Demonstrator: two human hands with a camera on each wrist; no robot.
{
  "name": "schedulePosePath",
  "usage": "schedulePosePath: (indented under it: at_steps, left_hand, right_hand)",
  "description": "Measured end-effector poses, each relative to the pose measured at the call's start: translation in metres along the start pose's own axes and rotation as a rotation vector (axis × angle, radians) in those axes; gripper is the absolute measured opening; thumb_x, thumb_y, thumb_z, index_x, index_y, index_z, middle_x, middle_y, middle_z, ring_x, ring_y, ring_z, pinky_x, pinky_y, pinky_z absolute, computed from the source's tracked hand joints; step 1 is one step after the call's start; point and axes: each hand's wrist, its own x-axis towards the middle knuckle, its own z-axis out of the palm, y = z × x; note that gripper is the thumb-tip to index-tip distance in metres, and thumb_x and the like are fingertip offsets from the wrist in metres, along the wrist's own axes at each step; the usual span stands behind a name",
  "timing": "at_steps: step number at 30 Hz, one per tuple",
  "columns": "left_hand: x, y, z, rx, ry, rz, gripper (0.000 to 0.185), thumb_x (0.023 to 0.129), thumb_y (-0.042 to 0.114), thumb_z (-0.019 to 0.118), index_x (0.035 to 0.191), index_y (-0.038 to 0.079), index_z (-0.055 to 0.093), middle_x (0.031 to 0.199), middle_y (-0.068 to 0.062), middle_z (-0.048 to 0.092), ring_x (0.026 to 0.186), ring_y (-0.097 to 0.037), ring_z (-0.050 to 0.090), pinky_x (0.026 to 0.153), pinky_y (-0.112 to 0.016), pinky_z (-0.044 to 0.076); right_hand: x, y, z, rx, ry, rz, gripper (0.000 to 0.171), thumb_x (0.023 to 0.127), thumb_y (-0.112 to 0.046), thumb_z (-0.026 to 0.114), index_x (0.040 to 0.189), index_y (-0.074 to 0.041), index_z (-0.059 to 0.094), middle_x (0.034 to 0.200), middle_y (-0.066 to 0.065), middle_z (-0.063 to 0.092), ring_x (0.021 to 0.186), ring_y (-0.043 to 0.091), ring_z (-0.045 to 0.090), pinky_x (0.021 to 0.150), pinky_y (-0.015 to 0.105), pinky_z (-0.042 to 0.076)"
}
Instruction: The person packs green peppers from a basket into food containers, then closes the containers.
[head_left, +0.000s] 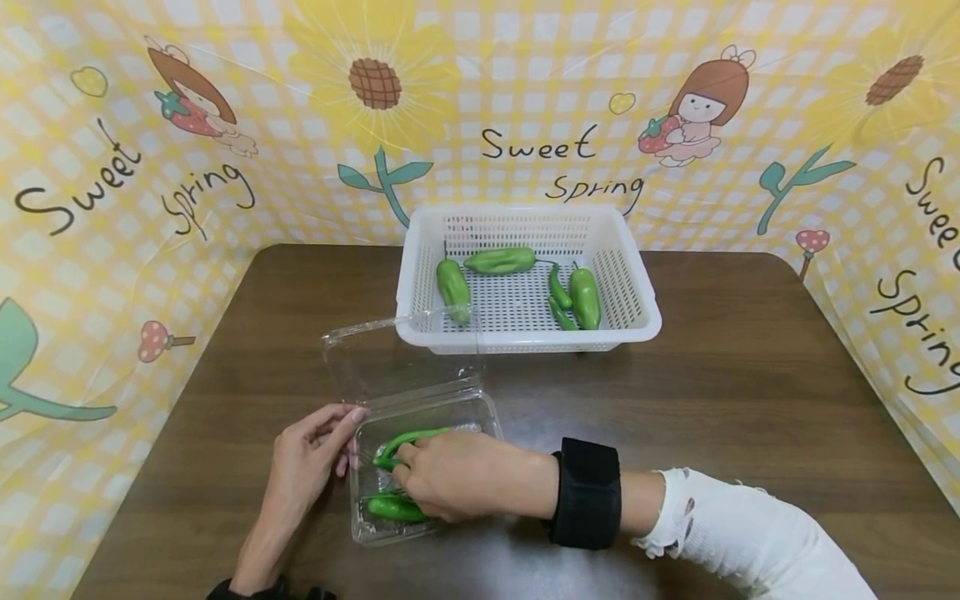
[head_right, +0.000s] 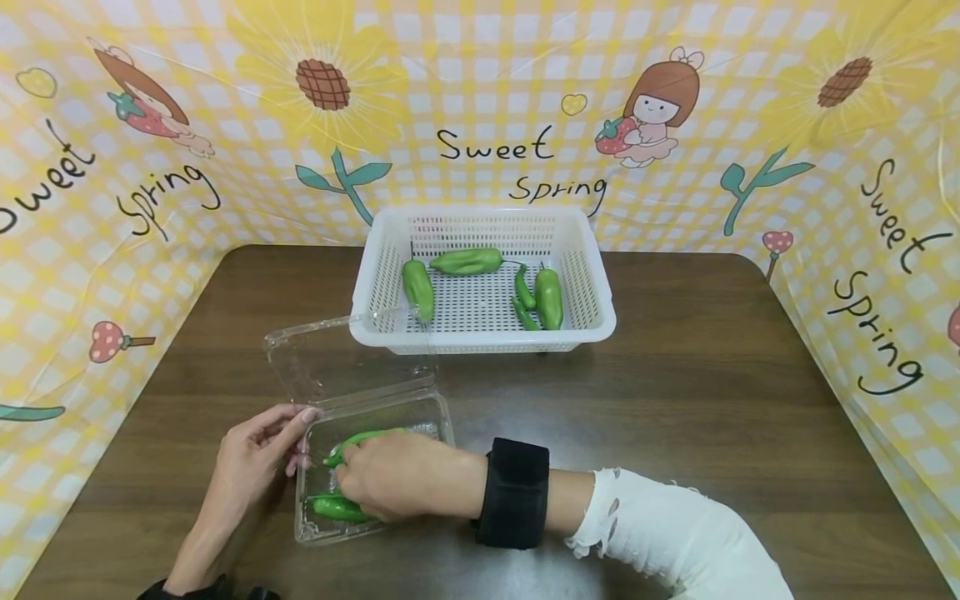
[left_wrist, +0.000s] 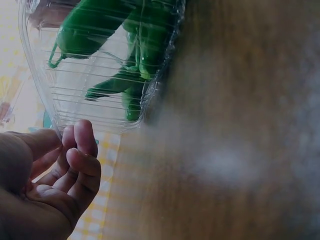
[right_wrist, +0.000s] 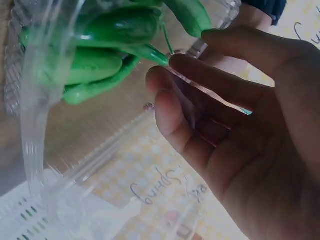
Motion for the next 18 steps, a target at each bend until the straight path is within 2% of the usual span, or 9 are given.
schedulePosePath:
  at_steps: [7, 13, 18]
  left_hand:
    - [0.001, 0.000, 0.000, -0.001, 0.001, -0.004, 0.026, 0.097, 0.031, 0.064, 0.104, 0.007, 0.072, 0.068, -0.011, 0.066, 0.047, -0.020, 0.060, 0.042, -0.030, 0.050]
    - [0.001, 0.000, 0.000, -0.006, 0.003, 0.012, 0.024, 0.098, 0.029, 0.064, 0.104, 0.007, 0.072, 0.069, -0.013, 0.066, 0.047, -0.019, 0.060, 0.042, -0.030, 0.050]
    - [0.002, 0.000, 0.000, -0.006, 0.003, 0.006, 0.025, 0.098, 0.030, 0.064, 0.105, 0.008, 0.072, 0.069, -0.015, 0.067, 0.047, -0.019, 0.060, 0.042, -0.030, 0.050]
  right_hand:
    - [-0.018, 0.015, -0.019, 0.039, 0.125, -0.003, 0.019, 0.102, -0.026, 0.052, 0.111, -0.016, 0.065, 0.098, -0.006, 0.062, 0.083, 0.004, 0.060, 0.073, 0.015, 0.053]
    - [-0.038, 0.034, -0.039, 0.057, 0.217, 0.025, 0.020, 0.103, -0.030, 0.051, 0.104, -0.015, 0.066, 0.091, -0.006, 0.063, 0.081, 0.006, 0.062, 0.074, 0.018, 0.055]
    - [-0.054, 0.052, -0.049, 0.060, 0.345, 0.044, 0.016, 0.101, -0.025, 0.055, 0.097, -0.014, 0.066, 0.084, -0.005, 0.062, 0.074, 0.007, 0.060, 0.069, 0.019, 0.054]
